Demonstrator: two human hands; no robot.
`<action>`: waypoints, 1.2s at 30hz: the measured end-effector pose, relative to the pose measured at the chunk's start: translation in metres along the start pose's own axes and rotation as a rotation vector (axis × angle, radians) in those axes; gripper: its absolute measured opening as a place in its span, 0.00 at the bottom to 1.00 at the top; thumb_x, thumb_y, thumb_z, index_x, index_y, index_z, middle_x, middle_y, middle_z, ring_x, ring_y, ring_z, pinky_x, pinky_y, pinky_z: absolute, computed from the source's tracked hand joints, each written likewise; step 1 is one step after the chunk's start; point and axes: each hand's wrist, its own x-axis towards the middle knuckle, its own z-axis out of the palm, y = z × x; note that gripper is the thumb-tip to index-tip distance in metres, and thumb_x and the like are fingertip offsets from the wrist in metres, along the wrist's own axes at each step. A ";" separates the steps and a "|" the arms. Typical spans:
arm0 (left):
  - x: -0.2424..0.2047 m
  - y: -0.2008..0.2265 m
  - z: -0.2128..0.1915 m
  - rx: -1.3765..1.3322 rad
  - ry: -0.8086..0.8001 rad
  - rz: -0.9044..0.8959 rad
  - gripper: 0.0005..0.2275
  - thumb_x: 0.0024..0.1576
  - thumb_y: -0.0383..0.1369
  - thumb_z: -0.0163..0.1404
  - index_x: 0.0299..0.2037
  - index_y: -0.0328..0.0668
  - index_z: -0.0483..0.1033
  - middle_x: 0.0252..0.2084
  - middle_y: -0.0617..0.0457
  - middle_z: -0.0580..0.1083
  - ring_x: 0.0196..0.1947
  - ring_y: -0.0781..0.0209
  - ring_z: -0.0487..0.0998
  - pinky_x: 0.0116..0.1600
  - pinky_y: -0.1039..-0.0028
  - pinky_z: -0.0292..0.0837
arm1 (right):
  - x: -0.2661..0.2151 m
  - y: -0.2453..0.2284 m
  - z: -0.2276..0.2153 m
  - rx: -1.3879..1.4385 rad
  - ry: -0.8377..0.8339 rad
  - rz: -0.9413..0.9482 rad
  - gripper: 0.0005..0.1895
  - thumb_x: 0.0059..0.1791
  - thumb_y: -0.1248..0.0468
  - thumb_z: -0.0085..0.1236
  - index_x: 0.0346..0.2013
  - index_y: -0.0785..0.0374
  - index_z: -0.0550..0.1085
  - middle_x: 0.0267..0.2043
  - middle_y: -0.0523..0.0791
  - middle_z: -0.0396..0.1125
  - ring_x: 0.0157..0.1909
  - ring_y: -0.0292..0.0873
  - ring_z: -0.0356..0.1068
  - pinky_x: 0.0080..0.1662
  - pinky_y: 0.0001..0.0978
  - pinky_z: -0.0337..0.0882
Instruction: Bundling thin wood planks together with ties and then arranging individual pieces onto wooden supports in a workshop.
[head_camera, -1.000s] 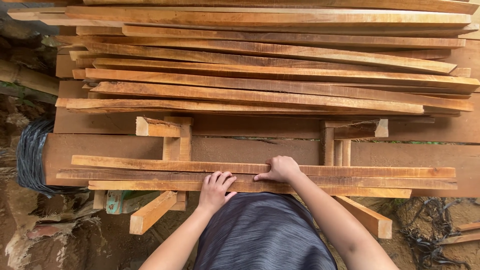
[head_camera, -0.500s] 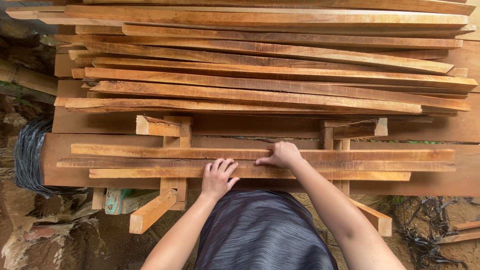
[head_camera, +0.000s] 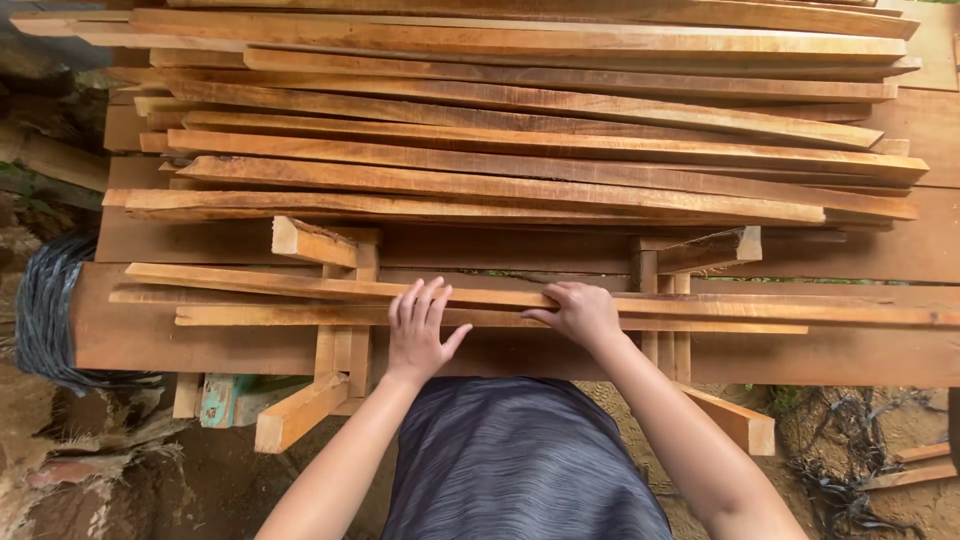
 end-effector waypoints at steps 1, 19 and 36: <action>0.003 -0.004 -0.003 0.003 0.001 -0.002 0.31 0.54 0.59 0.52 0.63 0.52 0.70 0.64 0.55 0.68 0.67 0.53 0.64 0.70 0.56 0.52 | -0.011 0.004 0.010 0.002 0.001 -0.004 0.22 0.39 0.36 0.65 0.34 0.46 0.78 0.30 0.37 0.74 0.38 0.42 0.77 0.39 0.35 0.76; -0.061 -0.010 0.019 -0.121 -0.777 -0.165 0.22 0.50 0.49 0.61 0.55 0.62 0.73 0.52 0.67 0.72 0.57 0.62 0.70 0.62 0.64 0.63 | -0.088 -0.008 0.066 0.142 -0.289 0.051 0.26 0.43 0.44 0.65 0.53 0.46 0.74 0.49 0.36 0.64 0.54 0.42 0.67 0.50 0.36 0.71; -0.050 -0.002 -0.001 -0.211 -0.743 -0.182 0.14 0.55 0.50 0.56 0.43 0.55 0.79 0.43 0.61 0.74 0.50 0.58 0.75 0.57 0.63 0.67 | -0.075 -0.012 0.042 0.448 -0.303 0.022 0.14 0.45 0.47 0.66 0.34 0.51 0.76 0.37 0.40 0.70 0.45 0.47 0.73 0.46 0.41 0.74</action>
